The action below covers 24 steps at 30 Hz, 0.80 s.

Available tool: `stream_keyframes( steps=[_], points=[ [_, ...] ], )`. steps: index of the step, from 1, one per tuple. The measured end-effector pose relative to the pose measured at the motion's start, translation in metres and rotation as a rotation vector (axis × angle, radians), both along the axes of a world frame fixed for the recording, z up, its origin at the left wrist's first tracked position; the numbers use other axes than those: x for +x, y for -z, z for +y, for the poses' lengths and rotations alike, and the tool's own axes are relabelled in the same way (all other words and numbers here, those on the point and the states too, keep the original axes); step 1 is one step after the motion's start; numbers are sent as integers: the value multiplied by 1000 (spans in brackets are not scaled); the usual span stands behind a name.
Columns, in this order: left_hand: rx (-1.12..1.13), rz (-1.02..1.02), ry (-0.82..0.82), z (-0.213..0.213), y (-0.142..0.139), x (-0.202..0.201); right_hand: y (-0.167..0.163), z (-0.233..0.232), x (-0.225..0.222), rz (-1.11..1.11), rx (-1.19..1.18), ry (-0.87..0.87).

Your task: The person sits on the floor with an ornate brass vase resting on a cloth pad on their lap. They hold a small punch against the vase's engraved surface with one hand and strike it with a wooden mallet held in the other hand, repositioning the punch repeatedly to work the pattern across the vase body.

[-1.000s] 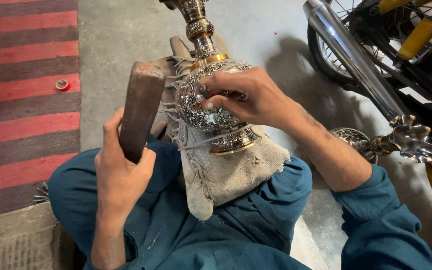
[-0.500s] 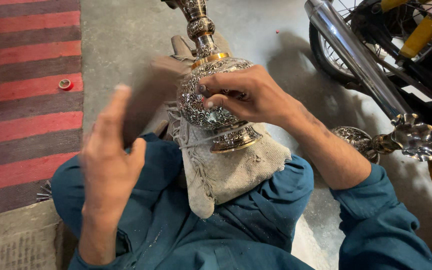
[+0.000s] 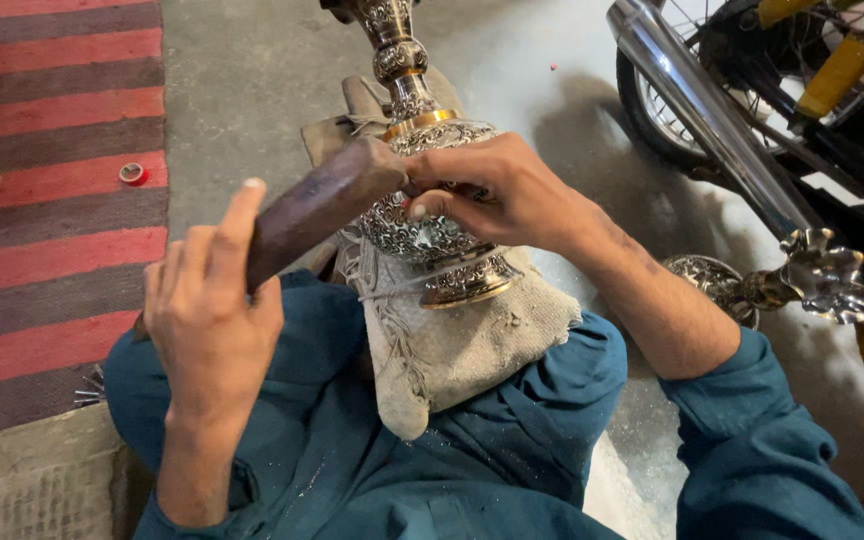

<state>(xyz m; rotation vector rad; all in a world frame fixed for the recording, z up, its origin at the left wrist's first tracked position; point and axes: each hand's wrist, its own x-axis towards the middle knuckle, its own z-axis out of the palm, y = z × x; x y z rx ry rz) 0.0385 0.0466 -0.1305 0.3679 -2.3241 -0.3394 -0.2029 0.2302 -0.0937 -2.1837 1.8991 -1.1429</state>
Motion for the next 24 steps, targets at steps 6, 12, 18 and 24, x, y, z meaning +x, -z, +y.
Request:
stream_keyframes(
  steps=[6, 12, 18, 24],
  points=[
    [32, -28, -51, 1, -2, -3, 0, -3, -1, -13, 9, -6],
    [54, -34, -34, 4, 1, -4, -1, 1, 0, -21, -28, -10],
    [559, -82, -69, 11, 24, 5, 7, 9, -16, -421, -141, -33],
    [1116, 401, 358, 66, 93, -3, 2, 29, -32, -593, -234, 51]
  ],
)
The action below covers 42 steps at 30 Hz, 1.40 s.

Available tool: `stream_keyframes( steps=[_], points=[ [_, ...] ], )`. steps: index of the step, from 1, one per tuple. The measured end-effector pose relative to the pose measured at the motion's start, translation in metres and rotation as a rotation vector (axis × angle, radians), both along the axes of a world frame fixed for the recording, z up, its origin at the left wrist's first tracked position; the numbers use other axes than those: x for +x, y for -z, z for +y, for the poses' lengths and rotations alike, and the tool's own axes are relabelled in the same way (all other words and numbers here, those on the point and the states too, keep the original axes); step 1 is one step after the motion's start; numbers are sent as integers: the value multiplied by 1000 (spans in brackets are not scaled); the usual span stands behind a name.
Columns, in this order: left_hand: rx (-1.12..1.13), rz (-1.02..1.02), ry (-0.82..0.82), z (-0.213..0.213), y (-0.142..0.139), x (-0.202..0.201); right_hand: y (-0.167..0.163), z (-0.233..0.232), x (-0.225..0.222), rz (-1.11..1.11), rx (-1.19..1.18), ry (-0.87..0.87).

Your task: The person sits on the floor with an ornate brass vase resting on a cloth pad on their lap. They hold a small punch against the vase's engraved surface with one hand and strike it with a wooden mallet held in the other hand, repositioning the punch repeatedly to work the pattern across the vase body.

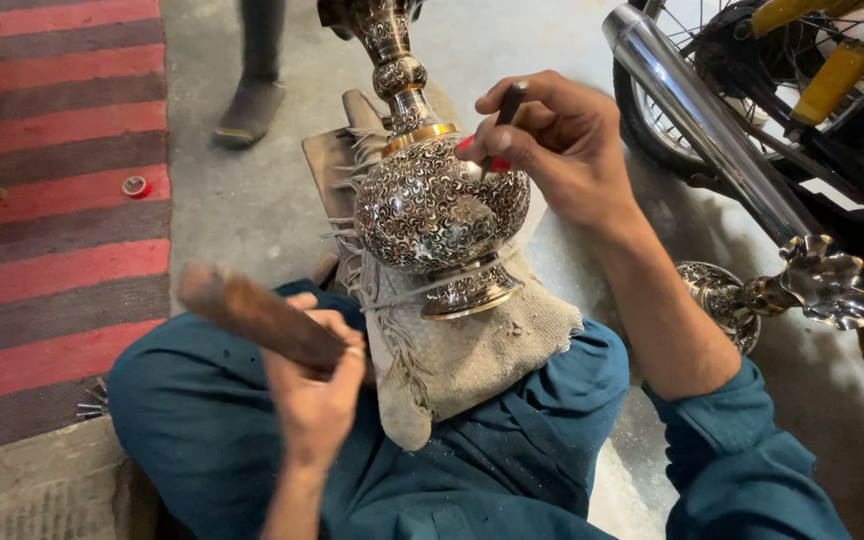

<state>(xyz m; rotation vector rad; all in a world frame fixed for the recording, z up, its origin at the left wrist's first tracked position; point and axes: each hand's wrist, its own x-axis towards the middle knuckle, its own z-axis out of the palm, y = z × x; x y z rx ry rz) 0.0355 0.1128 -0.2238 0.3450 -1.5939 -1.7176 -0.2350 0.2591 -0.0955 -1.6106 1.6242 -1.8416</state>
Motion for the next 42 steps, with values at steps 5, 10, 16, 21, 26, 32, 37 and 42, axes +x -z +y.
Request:
stream_keyframes(
  steps=[5, 10, 16, 21, 26, 32, 37, 42],
  points=[
    [23, 18, 76, 14, 30, -13, -4, -2, 10, 13, 50, -37],
    [-81, -4, 77, 14, 30, -10, -9, -6, 18, 17, 137, 7],
    [5, -93, 115, 20, 36, -9, -6, -5, 22, 37, 59, -19],
    [-71, -106, 124, 20, 36, -11, 2, 0, 29, -64, 54, 120],
    [-128, -266, 53, 10, 27, 1, 14, 14, 37, -112, 5, 226],
    [-252, -614, 37, -22, 47, 49, 46, 45, 44, -283, -135, 449],
    [-378, -809, 186, -44, 110, 86, 84, 61, 49, -531, -251, 505],
    [-353, -860, 486, -38, 135, 91, 107, 66, 66, -622, -250, 543]
  ],
)
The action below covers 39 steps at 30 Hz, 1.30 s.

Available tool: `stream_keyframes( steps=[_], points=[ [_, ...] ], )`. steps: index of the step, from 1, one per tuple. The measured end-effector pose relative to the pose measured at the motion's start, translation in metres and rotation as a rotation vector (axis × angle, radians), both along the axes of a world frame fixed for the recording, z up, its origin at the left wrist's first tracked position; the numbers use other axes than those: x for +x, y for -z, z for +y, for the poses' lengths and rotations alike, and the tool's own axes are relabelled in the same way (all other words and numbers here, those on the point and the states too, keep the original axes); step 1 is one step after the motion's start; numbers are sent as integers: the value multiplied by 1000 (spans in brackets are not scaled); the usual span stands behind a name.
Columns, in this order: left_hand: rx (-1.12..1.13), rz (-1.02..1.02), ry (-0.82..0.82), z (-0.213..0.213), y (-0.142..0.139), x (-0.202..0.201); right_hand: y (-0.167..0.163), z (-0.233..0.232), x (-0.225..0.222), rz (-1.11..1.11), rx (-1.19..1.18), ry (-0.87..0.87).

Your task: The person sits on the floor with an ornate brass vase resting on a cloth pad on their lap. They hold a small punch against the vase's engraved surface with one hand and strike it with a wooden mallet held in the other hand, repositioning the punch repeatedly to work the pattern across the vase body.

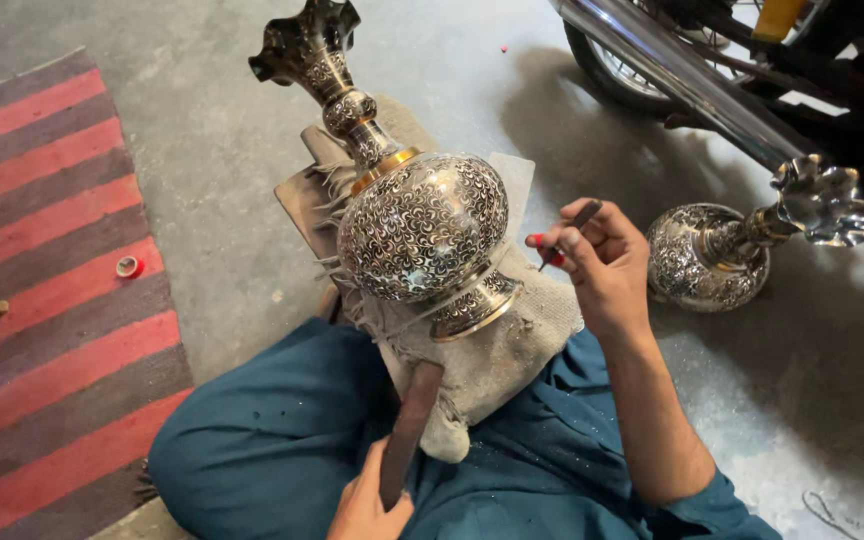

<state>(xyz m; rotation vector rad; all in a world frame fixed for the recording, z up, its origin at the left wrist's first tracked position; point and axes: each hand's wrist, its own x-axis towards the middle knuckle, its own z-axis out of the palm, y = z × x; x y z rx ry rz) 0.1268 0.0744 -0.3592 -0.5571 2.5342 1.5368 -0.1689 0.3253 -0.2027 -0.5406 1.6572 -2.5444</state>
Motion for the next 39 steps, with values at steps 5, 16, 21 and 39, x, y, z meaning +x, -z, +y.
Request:
stream_keyframes(
  steps=[5, 16, 21, 39],
  points=[
    [25, -115, 84, 1, -28, -16, -6, -12, 13, -36, 23, 17],
    [309, -231, -221, -18, -29, -3, -69, -81, 16, 356, 122, -226],
    [566, 267, -280, -29, -48, -7, -84, -91, 11, 489, 329, -212],
    [-563, 524, 2, -104, -275, -111, -81, -98, 13, 669, 504, -6]
  ],
)
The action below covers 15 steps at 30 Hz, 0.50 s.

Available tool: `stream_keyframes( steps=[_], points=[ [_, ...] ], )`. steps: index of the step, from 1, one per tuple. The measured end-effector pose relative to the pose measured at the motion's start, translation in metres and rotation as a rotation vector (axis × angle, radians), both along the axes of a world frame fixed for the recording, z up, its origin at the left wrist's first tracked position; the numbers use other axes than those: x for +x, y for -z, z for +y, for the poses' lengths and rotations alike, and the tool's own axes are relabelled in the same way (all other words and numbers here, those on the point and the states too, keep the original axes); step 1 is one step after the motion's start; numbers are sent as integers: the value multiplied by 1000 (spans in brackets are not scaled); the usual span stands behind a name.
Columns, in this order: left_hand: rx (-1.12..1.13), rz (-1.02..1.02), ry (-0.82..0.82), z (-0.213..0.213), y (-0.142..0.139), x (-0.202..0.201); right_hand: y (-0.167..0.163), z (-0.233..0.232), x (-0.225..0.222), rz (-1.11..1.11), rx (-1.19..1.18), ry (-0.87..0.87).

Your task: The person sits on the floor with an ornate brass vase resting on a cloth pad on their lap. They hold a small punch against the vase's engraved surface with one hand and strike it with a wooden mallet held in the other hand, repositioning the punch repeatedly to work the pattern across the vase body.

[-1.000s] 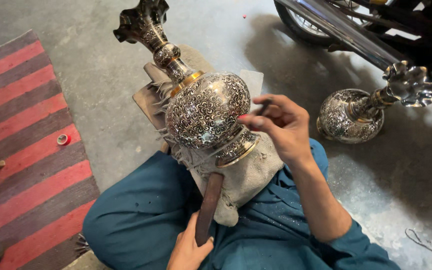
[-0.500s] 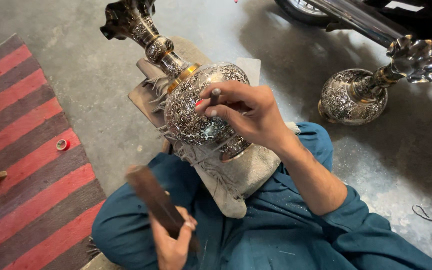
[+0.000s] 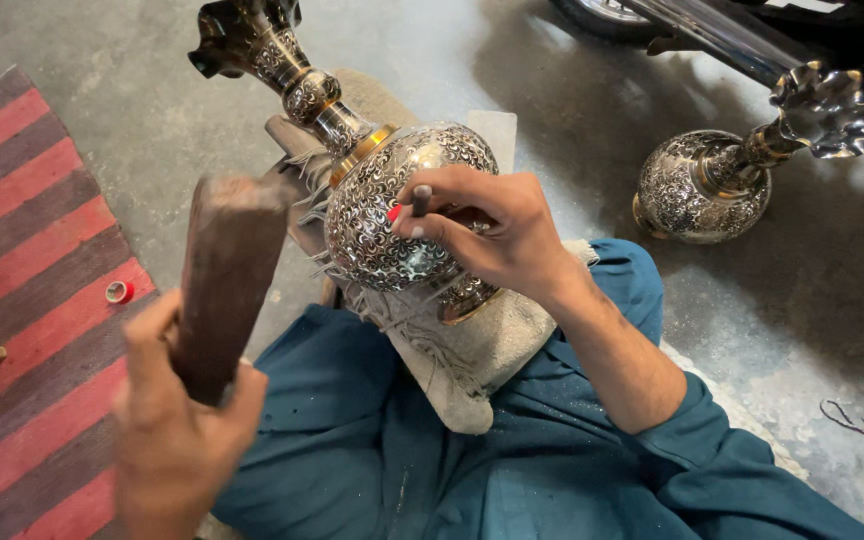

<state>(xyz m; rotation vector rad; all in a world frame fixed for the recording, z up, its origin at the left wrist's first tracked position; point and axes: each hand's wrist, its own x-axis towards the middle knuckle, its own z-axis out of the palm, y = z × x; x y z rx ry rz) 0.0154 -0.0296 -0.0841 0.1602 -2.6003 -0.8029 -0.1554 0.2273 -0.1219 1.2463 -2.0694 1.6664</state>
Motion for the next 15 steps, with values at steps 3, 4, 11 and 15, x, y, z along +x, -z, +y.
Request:
stream_keyframes(
  steps=[3, 4, 11, 15],
  points=[
    [-83, -95, -36, 1, -30, -9, 1, -1, 0, -6, -11, -13],
    [-99, -151, -65, 2, -39, -12, 1, -1, 0, -15, -21, -22],
    [-451, -24, 54, 17, -70, -26, 4, 1, -1, 24, -15, -35],
    [-370, 0, 120, 19, -75, -31, 6, 1, -2, 30, -27, -43]
  ],
)
